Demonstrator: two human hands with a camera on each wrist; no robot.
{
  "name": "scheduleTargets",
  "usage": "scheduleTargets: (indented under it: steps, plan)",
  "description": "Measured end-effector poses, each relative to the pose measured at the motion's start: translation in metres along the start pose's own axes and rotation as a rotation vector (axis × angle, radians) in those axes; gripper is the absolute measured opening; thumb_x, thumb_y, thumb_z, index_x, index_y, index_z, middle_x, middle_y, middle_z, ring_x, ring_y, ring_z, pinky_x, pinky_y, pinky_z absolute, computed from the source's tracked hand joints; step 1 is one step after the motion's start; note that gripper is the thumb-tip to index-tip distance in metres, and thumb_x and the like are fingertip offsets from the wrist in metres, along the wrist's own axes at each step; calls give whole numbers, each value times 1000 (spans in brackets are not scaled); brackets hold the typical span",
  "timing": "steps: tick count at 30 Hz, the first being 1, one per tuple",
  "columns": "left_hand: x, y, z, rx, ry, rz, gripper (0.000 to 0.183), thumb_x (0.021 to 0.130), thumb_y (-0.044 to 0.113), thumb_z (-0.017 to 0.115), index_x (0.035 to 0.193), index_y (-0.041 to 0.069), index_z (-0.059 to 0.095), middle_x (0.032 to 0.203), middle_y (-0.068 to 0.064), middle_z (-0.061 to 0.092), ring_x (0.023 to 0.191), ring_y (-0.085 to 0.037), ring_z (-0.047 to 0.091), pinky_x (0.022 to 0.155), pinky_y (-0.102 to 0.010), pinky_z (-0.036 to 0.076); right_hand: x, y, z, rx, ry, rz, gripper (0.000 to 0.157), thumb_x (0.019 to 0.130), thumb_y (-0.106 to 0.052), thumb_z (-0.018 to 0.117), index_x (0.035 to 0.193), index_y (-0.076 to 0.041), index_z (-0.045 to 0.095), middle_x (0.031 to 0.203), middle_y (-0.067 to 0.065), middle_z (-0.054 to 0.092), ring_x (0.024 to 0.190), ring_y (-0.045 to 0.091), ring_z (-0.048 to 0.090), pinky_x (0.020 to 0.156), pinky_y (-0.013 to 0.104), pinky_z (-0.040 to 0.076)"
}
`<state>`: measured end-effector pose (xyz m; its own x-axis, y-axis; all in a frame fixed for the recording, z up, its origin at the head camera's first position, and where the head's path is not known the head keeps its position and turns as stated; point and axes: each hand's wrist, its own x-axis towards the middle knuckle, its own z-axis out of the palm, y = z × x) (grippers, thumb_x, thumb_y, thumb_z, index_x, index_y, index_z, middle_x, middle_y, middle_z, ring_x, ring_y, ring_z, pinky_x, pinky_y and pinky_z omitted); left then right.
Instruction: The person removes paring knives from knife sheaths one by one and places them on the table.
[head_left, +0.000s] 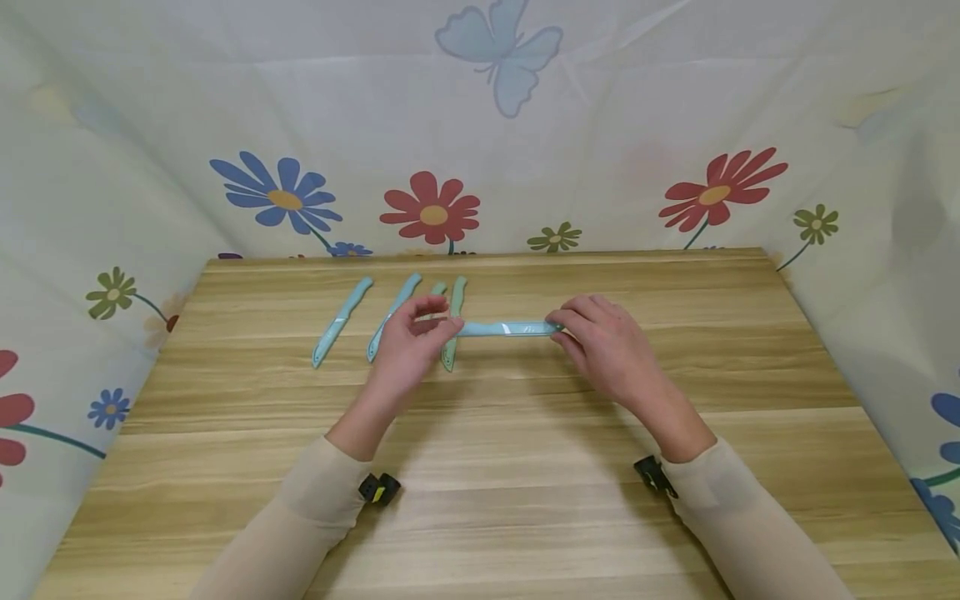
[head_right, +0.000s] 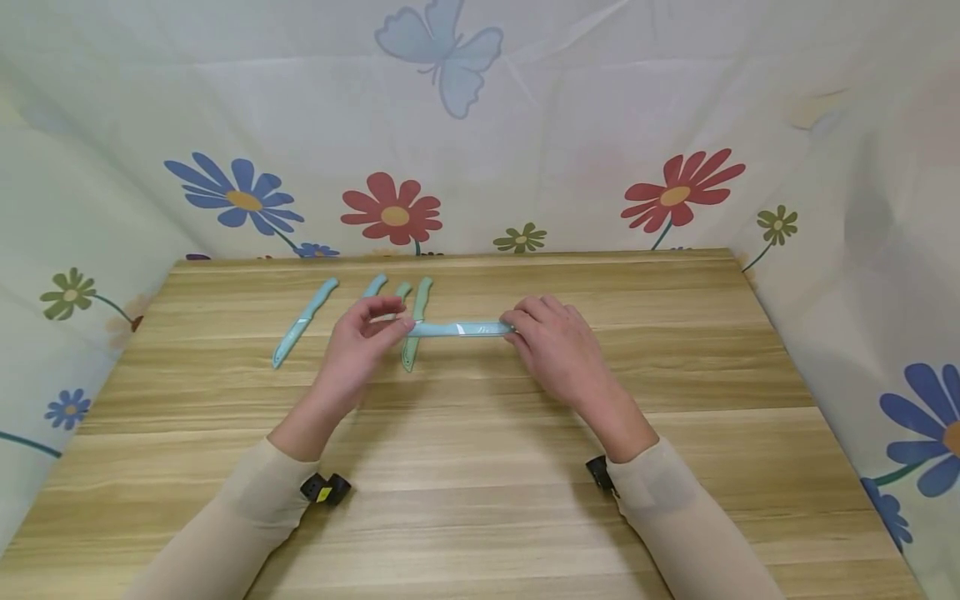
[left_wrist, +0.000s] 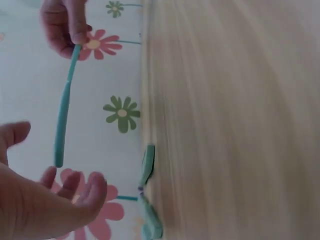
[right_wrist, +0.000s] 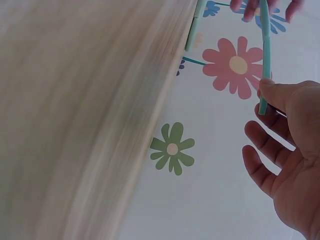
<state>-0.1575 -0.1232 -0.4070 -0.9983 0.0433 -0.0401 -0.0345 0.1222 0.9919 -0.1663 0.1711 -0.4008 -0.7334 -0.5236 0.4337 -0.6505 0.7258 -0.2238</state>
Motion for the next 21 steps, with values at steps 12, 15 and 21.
scheduleTargets:
  steps: [12,15,21]
  plan:
    - [-2,18,14,1157,-14,607,69,90,43,86,147,14,60,155,-12,50,146,-44,38,118,-65,30,0,-1,-1,-10,16,-8,25,93,-11,83,117,-7,76,115,7,71,106,30,63,89,49,55]
    - [-2,21,20,1235,-45,647,61,93,41,84,143,13,64,149,-12,57,140,-41,46,116,-61,37,0,-1,-2,-11,17,-6,25,93,-11,83,117,-7,76,115,6,71,105,29,63,89,49,55]
    - [0,18,28,1230,-56,707,48,94,29,85,136,11,70,129,-8,67,118,-33,60,100,-49,53,0,-1,-1,-17,14,-8,24,96,-15,82,118,-7,76,116,6,71,105,29,63,90,48,55]
